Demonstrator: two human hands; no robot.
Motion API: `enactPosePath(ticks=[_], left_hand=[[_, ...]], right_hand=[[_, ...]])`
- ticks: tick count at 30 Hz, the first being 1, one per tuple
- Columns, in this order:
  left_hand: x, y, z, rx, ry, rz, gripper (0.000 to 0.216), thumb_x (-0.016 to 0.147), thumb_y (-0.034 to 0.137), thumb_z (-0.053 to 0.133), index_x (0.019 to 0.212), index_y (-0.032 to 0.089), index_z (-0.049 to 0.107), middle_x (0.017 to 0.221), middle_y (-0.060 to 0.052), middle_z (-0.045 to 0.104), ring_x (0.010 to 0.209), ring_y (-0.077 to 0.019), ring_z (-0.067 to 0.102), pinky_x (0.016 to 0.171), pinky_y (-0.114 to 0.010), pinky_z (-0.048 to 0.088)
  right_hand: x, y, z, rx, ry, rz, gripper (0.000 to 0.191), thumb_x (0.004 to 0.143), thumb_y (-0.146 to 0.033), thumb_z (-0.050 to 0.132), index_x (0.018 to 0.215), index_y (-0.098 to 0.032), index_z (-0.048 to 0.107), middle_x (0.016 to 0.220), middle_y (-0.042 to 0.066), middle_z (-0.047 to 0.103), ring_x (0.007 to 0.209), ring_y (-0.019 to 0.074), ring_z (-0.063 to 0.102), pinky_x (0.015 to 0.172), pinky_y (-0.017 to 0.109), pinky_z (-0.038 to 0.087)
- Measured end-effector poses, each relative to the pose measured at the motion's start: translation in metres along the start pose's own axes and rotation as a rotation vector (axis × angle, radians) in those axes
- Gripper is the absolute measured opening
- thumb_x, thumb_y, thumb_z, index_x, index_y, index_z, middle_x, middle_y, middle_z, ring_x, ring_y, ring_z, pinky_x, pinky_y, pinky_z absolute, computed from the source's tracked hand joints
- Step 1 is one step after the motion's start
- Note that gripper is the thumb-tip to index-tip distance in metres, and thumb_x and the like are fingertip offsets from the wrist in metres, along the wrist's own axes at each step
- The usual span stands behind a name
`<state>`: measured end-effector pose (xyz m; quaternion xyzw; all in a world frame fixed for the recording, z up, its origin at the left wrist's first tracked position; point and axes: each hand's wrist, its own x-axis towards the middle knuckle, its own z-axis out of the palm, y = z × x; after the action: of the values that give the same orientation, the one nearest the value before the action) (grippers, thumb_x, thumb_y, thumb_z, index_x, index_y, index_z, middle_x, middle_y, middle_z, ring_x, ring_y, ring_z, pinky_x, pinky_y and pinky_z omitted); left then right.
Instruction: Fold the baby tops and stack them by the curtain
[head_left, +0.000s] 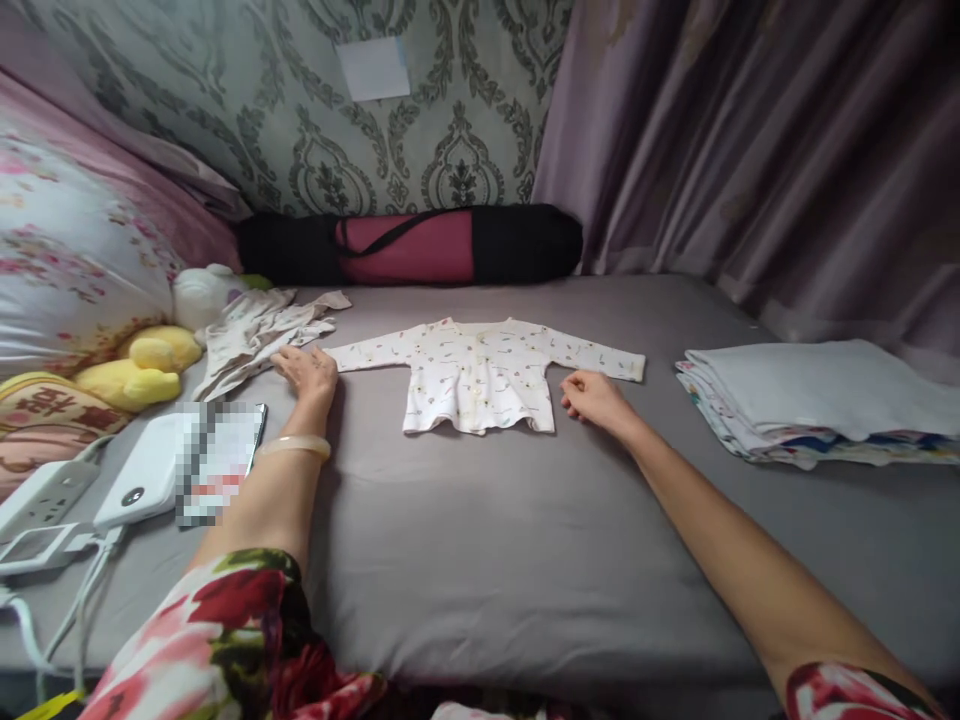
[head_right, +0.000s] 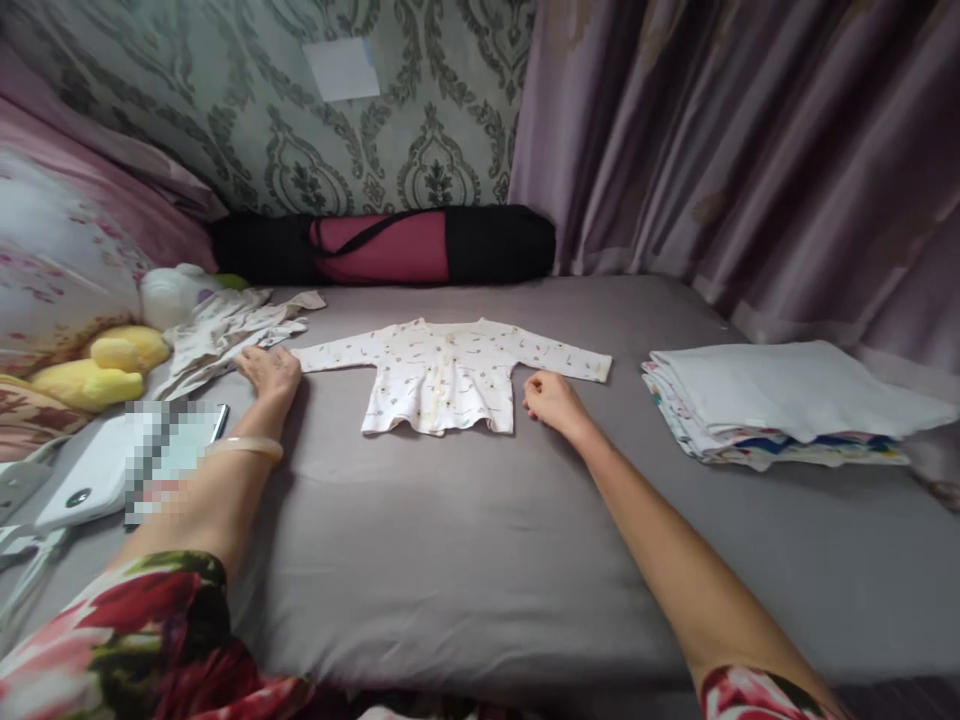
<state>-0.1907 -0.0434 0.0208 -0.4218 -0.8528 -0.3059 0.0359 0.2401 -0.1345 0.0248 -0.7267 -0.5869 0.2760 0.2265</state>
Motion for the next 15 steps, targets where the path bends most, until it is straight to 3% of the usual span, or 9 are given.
enactPosePath(ticks=[3, 6, 8, 10, 15], left_hand=[[-0.025, 0.014, -0.016, 0.143, -0.123, 0.162, 0.029, 0.088, 0.029, 0.048, 0.099, 0.006, 0.063, 0.123, -0.025, 0.054, 0.122, -0.0414, 0.045, 0.097, -0.05, 0.04], [-0.058, 0.026, -0.028, 0.184, -0.388, 0.324, 0.028, 0.088, 0.033, 0.049, 0.076, 0.015, 0.066, 0.088, -0.015, 0.067, 0.098, -0.0299, 0.06, 0.088, -0.039, 0.045], [-0.079, 0.029, -0.033, 0.169, -0.532, 0.364, 0.031, 0.085, 0.036, 0.051, 0.064, 0.018, 0.064, 0.068, -0.009, 0.065, 0.08, -0.0239, 0.063, 0.078, -0.032, 0.046], [-0.096, 0.029, -0.036, 0.13, -0.591, 0.41, 0.035, 0.084, 0.039, 0.05, 0.059, 0.018, 0.063, 0.061, -0.007, 0.064, 0.074, -0.0224, 0.062, 0.071, -0.03, 0.044], [-0.118, 0.027, -0.044, 0.091, -0.6, 0.433, 0.041, 0.082, 0.042, 0.051, 0.049, 0.019, 0.057, 0.057, -0.006, 0.061, 0.069, -0.0209, 0.059, 0.067, -0.029, 0.04]], right_hand=[[-0.024, -0.004, 0.002, -0.265, 0.073, -0.054, 0.021, 0.089, -0.032, 0.051, 0.082, -0.02, 0.067, 0.082, 0.007, 0.072, 0.074, 0.0187, 0.066, 0.058, 0.025, 0.041], [-0.042, -0.014, 0.006, -0.402, 0.088, -0.044, 0.029, 0.09, -0.044, 0.049, 0.082, -0.023, 0.067, 0.083, 0.008, 0.072, 0.078, 0.023, 0.066, 0.059, 0.028, 0.038], [-0.051, -0.019, 0.01, -0.433, 0.065, -0.046, 0.031, 0.09, -0.048, 0.048, 0.081, -0.025, 0.067, 0.081, 0.008, 0.071, 0.078, 0.024, 0.066, 0.059, 0.03, 0.037], [-0.056, -0.022, 0.013, -0.461, 0.051, -0.042, 0.032, 0.089, -0.051, 0.048, 0.081, -0.025, 0.066, 0.082, 0.008, 0.071, 0.078, 0.0251, 0.067, 0.059, 0.031, 0.036], [-0.063, -0.029, 0.02, -0.526, 0.04, -0.029, 0.029, 0.089, -0.049, 0.05, 0.085, -0.024, 0.064, 0.086, 0.011, 0.071, 0.08, 0.0274, 0.066, 0.06, 0.032, 0.036]])
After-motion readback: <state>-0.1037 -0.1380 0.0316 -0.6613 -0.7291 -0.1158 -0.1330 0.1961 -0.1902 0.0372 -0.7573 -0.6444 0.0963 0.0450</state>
